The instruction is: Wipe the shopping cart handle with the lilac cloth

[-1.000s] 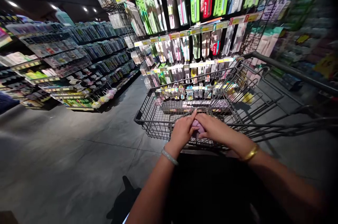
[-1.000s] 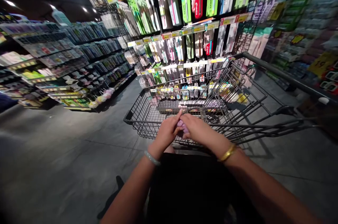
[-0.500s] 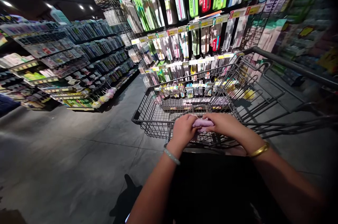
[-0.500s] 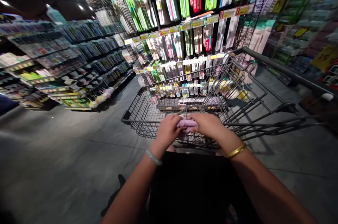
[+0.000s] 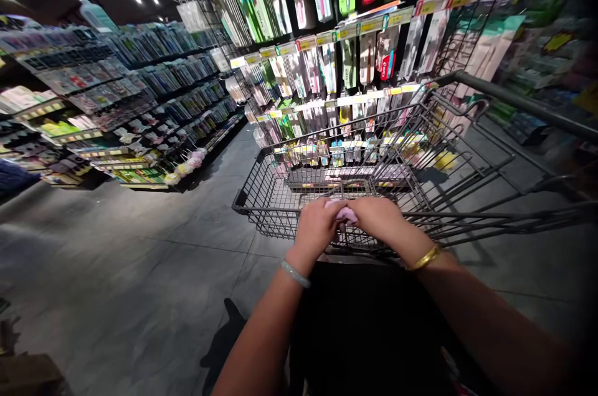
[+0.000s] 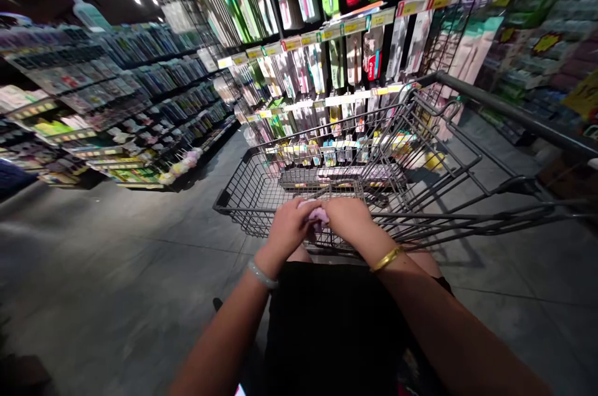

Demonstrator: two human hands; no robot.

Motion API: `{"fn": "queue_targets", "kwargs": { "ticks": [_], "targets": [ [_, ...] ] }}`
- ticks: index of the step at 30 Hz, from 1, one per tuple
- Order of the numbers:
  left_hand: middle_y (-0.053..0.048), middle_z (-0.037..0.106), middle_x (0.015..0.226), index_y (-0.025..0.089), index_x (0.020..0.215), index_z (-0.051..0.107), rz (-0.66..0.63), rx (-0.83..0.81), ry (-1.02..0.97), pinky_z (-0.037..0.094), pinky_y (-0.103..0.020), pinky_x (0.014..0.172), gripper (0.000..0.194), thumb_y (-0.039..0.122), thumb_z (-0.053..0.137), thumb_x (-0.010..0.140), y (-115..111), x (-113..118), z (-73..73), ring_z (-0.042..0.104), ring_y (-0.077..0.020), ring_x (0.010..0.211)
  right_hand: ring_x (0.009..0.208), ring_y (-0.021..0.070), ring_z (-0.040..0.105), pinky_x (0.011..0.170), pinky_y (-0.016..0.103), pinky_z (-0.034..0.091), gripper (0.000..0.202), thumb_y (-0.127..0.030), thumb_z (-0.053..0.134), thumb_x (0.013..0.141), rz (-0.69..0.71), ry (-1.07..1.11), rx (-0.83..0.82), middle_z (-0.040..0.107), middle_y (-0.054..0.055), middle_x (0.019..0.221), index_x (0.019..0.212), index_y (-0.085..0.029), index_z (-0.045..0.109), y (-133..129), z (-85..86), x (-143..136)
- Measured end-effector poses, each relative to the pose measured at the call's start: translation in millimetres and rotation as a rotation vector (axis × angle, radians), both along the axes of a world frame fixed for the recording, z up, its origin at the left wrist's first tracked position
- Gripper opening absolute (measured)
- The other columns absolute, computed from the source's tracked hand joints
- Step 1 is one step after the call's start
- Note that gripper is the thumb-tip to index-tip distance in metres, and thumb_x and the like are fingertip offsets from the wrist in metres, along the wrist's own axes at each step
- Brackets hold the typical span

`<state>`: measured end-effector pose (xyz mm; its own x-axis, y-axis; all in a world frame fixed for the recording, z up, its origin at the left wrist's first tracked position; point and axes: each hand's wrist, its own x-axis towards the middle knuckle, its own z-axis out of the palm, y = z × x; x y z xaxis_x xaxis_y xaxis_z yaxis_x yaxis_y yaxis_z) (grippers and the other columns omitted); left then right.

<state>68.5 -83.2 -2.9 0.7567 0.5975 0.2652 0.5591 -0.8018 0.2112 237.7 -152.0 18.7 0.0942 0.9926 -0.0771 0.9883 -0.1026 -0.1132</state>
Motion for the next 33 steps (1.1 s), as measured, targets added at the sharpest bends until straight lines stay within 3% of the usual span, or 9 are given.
{"fn": "queue_targets", "kwargs": {
  "ticks": [4, 10, 12, 16, 19, 23, 26, 30, 33],
  "targets": [
    [-0.005, 0.060, 0.117, 0.033, 0.122, 0.066, 0.141, -0.020, -0.084, 0.042, -0.034, 0.092, 0.031, 0.025, 0.060, 0.092, 10, -24, -3.7, 0.053, -0.0229, 0.106, 0.087, 0.0240, 0.069, 0.071, 0.030, 0.046, 0.027, -0.045, 0.065, 0.088, -0.006, -0.071, 0.069, 0.073, 0.010, 0.096, 0.101, -0.021, 0.067, -5, -7.8, 2],
    [-0.009, 0.058, 0.119, 0.031, 0.116, 0.068, 0.149, 0.053, -0.064, 0.040, -0.041, 0.095, 0.036, 0.055, 0.061, 0.090, -10, 4, -11.5, 0.050, -0.0274, 0.108, 0.082, 0.0233, 0.069, 0.066, 0.029, 0.042, 0.017, -0.036, 0.056, 0.094, 0.008, -0.095, 0.083, 0.073, 0.007, 0.090, 0.096, -0.022, 0.066, -9, -10.7, 2],
    [-0.007, 0.059, 0.116, 0.032, 0.113, 0.069, 0.137, 0.022, -0.047, 0.041, -0.040, 0.092, 0.031, 0.053, 0.061, 0.091, -5, 2, -10.1, 0.052, -0.0263, 0.105, 0.083, 0.0235, 0.069, 0.066, 0.029, 0.042, 0.017, -0.037, 0.057, 0.094, 0.016, -0.111, 0.094, 0.073, 0.007, 0.091, 0.097, -0.023, 0.066, -8, -10.9, 2],
    [-0.006, 0.061, 0.118, 0.032, 0.115, 0.070, 0.185, -0.047, -0.099, 0.042, -0.037, 0.095, 0.024, 0.037, 0.059, 0.095, 16, -25, -10.0, 0.053, -0.0240, 0.109, 0.083, 0.0237, 0.069, 0.063, 0.029, 0.040, 0.027, -0.047, 0.063, 0.090, 0.016, -0.136, 0.084, 0.072, 0.007, 0.091, 0.097, -0.021, 0.065, -8, -11.5, 3],
    [-0.007, 0.060, 0.117, 0.031, 0.117, 0.071, 0.253, 0.028, -0.170, 0.041, -0.040, 0.097, 0.026, 0.034, 0.060, 0.094, 16, -29, -17.6, 0.052, -0.0251, 0.110, 0.083, 0.0235, 0.069, 0.062, 0.029, 0.040, 0.029, -0.049, 0.063, 0.090, 0.029, -0.146, 0.066, 0.072, 0.007, 0.090, 0.097, -0.021, 0.064, -8, -11.5, 4],
    [-0.006, 0.058, 0.119, 0.044, 0.136, 0.058, 0.073, 0.170, -0.157, 0.040, -0.043, 0.096, 0.043, 0.034, 0.061, 0.094, 5, -15, -27.1, 0.051, -0.0251, 0.108, 0.083, 0.0239, 0.069, 0.061, 0.029, 0.039, 0.027, -0.047, 0.061, 0.091, 0.032, -0.146, 0.084, 0.073, 0.007, 0.092, 0.101, -0.022, 0.065, -10, -12.0, 5],
    [-0.005, 0.059, 0.117, 0.044, 0.130, 0.063, -0.004, 0.156, -0.129, 0.041, -0.040, 0.092, 0.038, 0.033, 0.062, 0.093, 13, -23, -25.9, 0.052, -0.0245, 0.105, 0.084, 0.0246, 0.069, 0.061, 0.028, 0.039, 0.030, -0.050, 0.059, 0.092, 0.036, -0.153, 0.080, 0.073, 0.008, 0.093, 0.101, -0.022, 0.065, -11, -12.5, 5],
    [-0.007, 0.061, 0.116, 0.034, 0.118, 0.071, 0.146, 0.103, -0.185, 0.041, -0.040, 0.091, 0.027, 0.030, 0.060, 0.094, 26, -42, -24.9, 0.053, -0.0250, 0.105, 0.084, 0.0248, 0.069, 0.062, 0.028, 0.040, 0.032, -0.051, 0.057, 0.093, 0.048, -0.159, 0.061, 0.073, 0.009, 0.092, 0.099, -0.020, 0.064, -11, -12.1, 4],
    [-0.009, 0.059, 0.119, 0.032, 0.113, 0.073, 0.225, 0.156, -0.228, 0.039, -0.044, 0.095, 0.027, 0.044, 0.061, 0.093, 15, -30, -30.7, 0.051, -0.0273, 0.109, 0.086, 0.0254, 0.069, 0.065, 0.029, 0.043, 0.032, -0.050, 0.056, 0.093, 0.031, -0.151, 0.028, 0.073, 0.009, 0.095, 0.102, -0.021, 0.065, -8, -9.9, 3]
  ]
}}
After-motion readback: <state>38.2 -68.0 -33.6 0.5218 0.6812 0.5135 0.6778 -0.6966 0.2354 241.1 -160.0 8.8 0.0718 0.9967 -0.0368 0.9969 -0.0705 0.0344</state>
